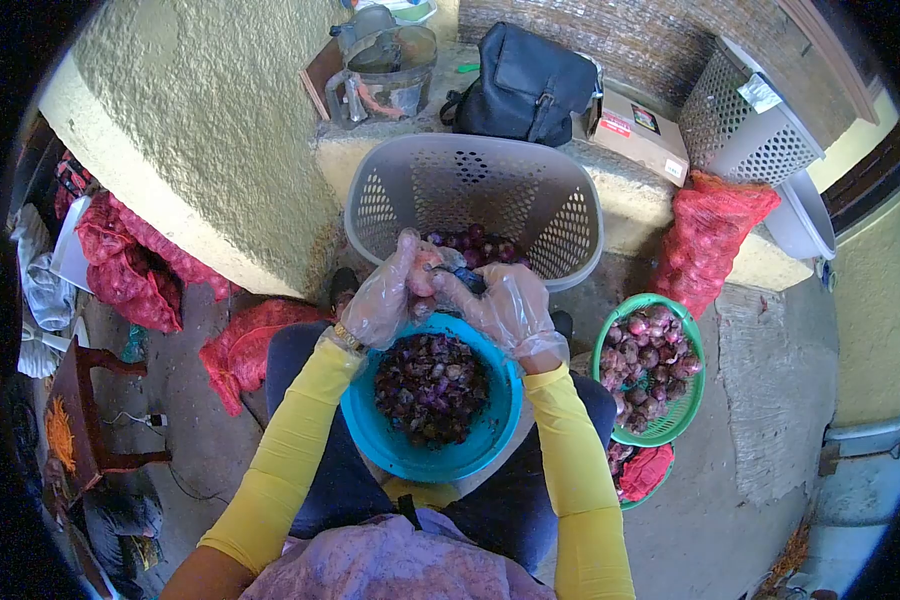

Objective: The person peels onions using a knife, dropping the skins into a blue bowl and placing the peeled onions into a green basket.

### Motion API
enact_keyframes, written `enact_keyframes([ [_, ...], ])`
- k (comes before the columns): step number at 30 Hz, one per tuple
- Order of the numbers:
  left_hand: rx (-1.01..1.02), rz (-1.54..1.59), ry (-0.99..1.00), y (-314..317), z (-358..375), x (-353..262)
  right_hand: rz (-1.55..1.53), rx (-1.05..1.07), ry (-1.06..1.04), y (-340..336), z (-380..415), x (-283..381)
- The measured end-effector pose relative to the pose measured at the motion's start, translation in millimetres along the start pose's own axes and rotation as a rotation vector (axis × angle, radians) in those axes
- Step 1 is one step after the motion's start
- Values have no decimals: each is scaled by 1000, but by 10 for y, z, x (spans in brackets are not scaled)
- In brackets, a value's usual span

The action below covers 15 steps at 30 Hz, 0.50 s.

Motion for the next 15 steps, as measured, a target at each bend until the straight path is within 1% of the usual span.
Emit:
enact_keyframes([
  [4,8,-15,10,-3,9,-1,-32,31,32,0,18,17],
  [6,11,-13,10,-8,3,13,3,-81,-67,14,38,26],
  [13,-11,27,25,38,25,-30,26,-51,-52,-35,44,88],
  [15,-19,40,40,32,2,-6,28,-28,-87,-46,49,112],
])
Point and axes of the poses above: each hand's wrist, its own z-axis away from the middle knuckle, its own y-axis out of the palm, x = y × z, the point moved 1 cm from there along -z, towards the middle knuckle, and after that the axes turned 3 degrees about -x, right-handed, at the moved point
